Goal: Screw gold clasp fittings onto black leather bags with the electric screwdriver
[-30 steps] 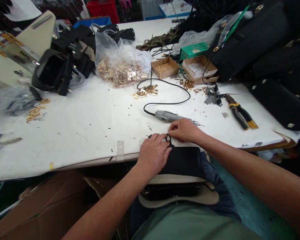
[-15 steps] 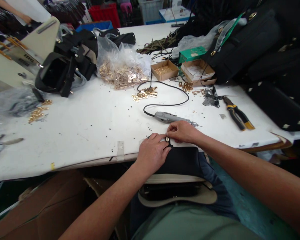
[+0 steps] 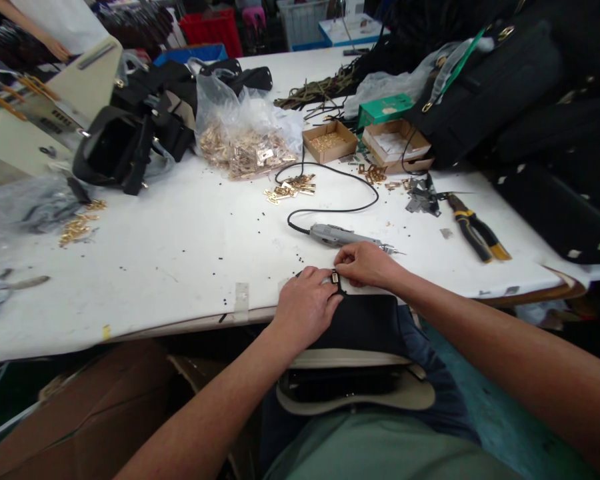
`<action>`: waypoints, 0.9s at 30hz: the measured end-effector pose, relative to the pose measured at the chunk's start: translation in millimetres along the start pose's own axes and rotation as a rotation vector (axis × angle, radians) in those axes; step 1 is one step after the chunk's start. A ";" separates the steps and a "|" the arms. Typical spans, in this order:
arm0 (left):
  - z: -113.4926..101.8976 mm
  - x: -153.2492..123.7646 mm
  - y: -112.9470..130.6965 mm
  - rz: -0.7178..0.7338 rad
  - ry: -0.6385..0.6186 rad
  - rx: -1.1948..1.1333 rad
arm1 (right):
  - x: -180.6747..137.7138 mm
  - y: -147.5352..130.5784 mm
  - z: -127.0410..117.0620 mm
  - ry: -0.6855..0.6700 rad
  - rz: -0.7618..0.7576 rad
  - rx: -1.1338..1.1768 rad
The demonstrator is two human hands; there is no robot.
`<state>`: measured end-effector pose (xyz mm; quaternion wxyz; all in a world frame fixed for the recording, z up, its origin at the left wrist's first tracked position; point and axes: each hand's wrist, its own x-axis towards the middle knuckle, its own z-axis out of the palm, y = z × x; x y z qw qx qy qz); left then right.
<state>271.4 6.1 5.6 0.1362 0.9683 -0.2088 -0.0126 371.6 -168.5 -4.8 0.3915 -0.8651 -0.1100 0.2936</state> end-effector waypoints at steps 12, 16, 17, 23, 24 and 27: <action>1.5 1.2 -3.4 0.042 -0.014 -0.016 | 6.3 -11.2 -1.8 -0.063 0.125 -0.056; 0.3 3.5 -3.7 0.069 -0.026 -0.006 | 4.3 -12.6 -1.5 -0.050 0.093 -0.062; -0.2 4.2 -4.3 0.074 -0.028 -0.009 | 4.2 -11.5 -1.5 -0.050 0.094 -0.044; -3.6 4.6 -8.1 0.081 -0.013 -0.071 | 6.4 -6.8 -1.3 -0.049 0.070 -0.035; -3.7 3.7 -7.9 0.074 -0.001 -0.078 | 5.8 -8.3 -1.1 -0.040 0.063 -0.058; -2.0 0.5 -6.6 0.057 0.040 -0.064 | 1.1 -14.7 0.9 0.046 0.033 -0.140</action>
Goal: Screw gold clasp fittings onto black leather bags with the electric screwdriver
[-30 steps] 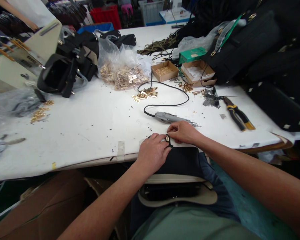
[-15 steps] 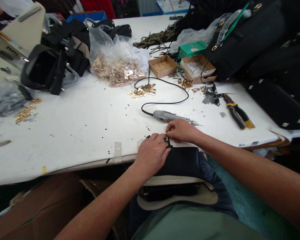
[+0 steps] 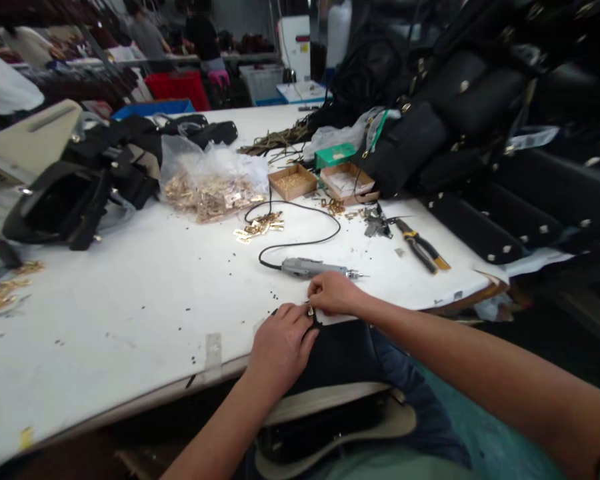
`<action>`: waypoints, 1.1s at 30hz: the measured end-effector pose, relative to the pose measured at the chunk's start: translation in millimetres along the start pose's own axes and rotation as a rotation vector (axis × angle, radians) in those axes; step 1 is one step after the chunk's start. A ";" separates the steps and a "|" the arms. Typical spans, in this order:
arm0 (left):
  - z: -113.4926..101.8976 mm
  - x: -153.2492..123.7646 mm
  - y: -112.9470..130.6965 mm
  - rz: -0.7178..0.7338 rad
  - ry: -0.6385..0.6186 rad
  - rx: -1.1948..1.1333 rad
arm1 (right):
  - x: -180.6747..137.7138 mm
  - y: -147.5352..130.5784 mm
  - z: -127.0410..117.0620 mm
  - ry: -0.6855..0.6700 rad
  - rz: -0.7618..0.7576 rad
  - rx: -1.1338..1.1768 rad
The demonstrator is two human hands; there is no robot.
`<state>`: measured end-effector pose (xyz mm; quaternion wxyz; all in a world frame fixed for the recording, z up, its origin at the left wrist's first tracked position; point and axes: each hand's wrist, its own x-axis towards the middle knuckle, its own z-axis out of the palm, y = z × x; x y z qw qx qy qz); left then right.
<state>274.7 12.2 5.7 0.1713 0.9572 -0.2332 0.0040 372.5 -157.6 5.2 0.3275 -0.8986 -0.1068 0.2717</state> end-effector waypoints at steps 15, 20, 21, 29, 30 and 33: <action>13.8 -8.4 1.0 0.032 0.196 0.152 | -61.8 31.4 -38.4 0.437 -0.320 -0.131; 20.0 -9.8 -3.9 0.053 0.233 0.183 | -9.4 62.9 -113.7 0.489 -0.074 -0.273; 21.9 -10.5 -5.8 0.061 0.238 0.193 | 5.6 70.2 -127.7 0.497 -0.044 -0.304; 43.4 -14.0 -34.3 0.163 0.219 0.283 | 102.1 108.4 -193.9 0.454 0.091 -0.453; 45.5 -14.0 -37.6 0.177 0.210 0.288 | 108.9 111.1 -197.2 0.430 0.086 -0.461; 48.8 -13.7 -44.1 0.196 0.193 0.309 | 122.5 116.4 -203.6 0.385 0.059 -0.462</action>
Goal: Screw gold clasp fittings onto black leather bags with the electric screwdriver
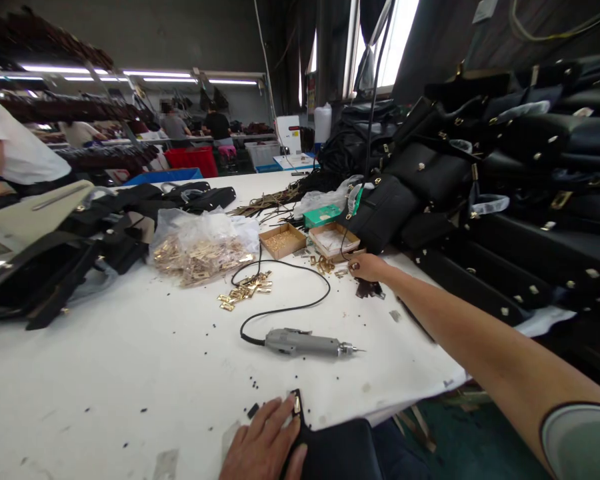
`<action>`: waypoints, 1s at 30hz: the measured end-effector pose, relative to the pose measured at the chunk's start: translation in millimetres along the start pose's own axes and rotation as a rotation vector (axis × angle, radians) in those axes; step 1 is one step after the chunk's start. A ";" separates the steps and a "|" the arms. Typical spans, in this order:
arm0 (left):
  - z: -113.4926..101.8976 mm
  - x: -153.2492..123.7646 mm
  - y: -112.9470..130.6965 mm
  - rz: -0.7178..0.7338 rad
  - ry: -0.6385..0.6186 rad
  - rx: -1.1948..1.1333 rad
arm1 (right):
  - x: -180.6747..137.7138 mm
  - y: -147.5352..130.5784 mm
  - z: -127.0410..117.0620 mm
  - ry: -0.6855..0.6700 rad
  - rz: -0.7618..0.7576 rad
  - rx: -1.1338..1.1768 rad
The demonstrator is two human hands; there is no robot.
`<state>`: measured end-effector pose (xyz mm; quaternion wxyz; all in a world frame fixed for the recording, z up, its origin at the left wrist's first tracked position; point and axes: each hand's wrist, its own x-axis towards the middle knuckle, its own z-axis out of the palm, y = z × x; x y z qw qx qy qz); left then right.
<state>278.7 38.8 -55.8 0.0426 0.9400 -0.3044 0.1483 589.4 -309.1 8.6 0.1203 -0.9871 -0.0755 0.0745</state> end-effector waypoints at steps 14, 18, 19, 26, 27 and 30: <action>-45.3 18.5 31.4 -0.259 -0.139 -0.297 | -124.1 -69.7 -12.6 -0.014 -0.125 0.505; -43.9 18.8 29.7 -0.294 -0.121 -0.379 | -193.8 -123.5 26.8 -0.281 -0.226 0.818; -43.0 19.0 29.2 -0.301 -0.111 -0.401 | -204.5 -133.4 38.7 -0.319 -0.224 0.851; -34.7 21.9 26.7 -0.367 -0.046 -0.536 | -210.7 -151.3 78.9 -0.342 -0.142 0.832; -34.6 22.0 26.7 -0.381 -0.047 -0.550 | -209.0 -151.3 78.8 -0.348 -0.134 0.830; -36.3 21.7 27.5 -0.455 -0.065 -0.565 | -206.9 -153.7 77.7 -0.360 -0.143 0.810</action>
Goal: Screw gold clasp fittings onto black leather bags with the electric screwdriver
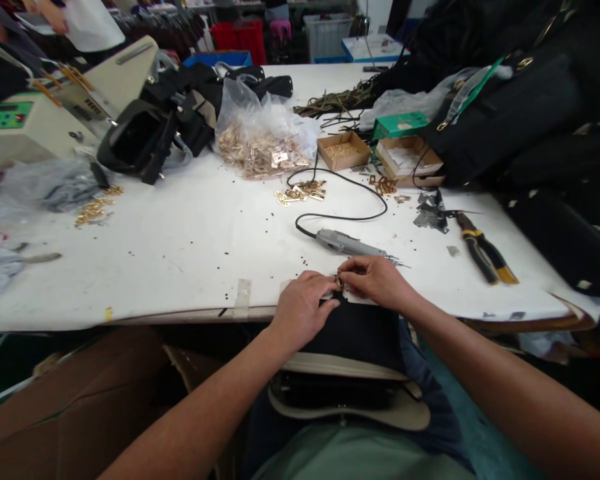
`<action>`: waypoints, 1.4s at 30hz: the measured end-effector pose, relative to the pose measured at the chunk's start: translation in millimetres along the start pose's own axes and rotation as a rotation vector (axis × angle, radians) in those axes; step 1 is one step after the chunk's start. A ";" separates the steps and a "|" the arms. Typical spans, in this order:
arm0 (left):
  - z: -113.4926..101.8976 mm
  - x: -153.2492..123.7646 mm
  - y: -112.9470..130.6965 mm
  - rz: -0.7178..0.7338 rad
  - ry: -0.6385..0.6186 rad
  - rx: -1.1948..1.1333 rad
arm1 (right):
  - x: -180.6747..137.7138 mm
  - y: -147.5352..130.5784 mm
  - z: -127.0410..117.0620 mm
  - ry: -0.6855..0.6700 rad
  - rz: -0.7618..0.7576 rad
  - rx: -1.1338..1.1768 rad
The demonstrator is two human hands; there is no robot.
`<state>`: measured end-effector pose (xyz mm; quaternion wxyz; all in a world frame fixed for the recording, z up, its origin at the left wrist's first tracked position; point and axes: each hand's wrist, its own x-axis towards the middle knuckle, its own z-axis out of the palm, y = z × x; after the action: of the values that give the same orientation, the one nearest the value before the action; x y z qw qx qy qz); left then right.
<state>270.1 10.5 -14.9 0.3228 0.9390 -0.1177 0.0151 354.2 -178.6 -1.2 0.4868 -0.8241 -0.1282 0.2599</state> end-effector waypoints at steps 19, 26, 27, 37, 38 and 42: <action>0.3 -2.5 -0.5 0.074 -0.023 0.059 | 7.8 -4.2 10.3 0.050 0.022 -0.179; -5.0 -1.7 6.4 0.079 -0.087 0.157 | 7.3 -8.9 7.9 0.031 0.053 -0.160; -6.0 -1.5 8.0 0.076 -0.103 0.181 | 7.2 -8.5 6.8 0.016 0.055 -0.145; -9.4 -1.1 10.8 0.056 -0.154 0.215 | 7.9 -2.2 4.7 0.000 0.114 -0.082; -9.3 -1.2 10.3 0.056 -0.154 0.209 | 8.1 -2.8 4.8 0.001 0.109 -0.085; -8.8 -1.6 9.1 0.069 -0.146 0.195 | 8.3 -3.7 5.1 0.004 0.083 -0.085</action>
<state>266.9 9.3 -2.6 0.2196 0.9600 -0.1711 -0.0308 358.4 -169.2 -2.5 0.4404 -0.8491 -0.1037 0.2725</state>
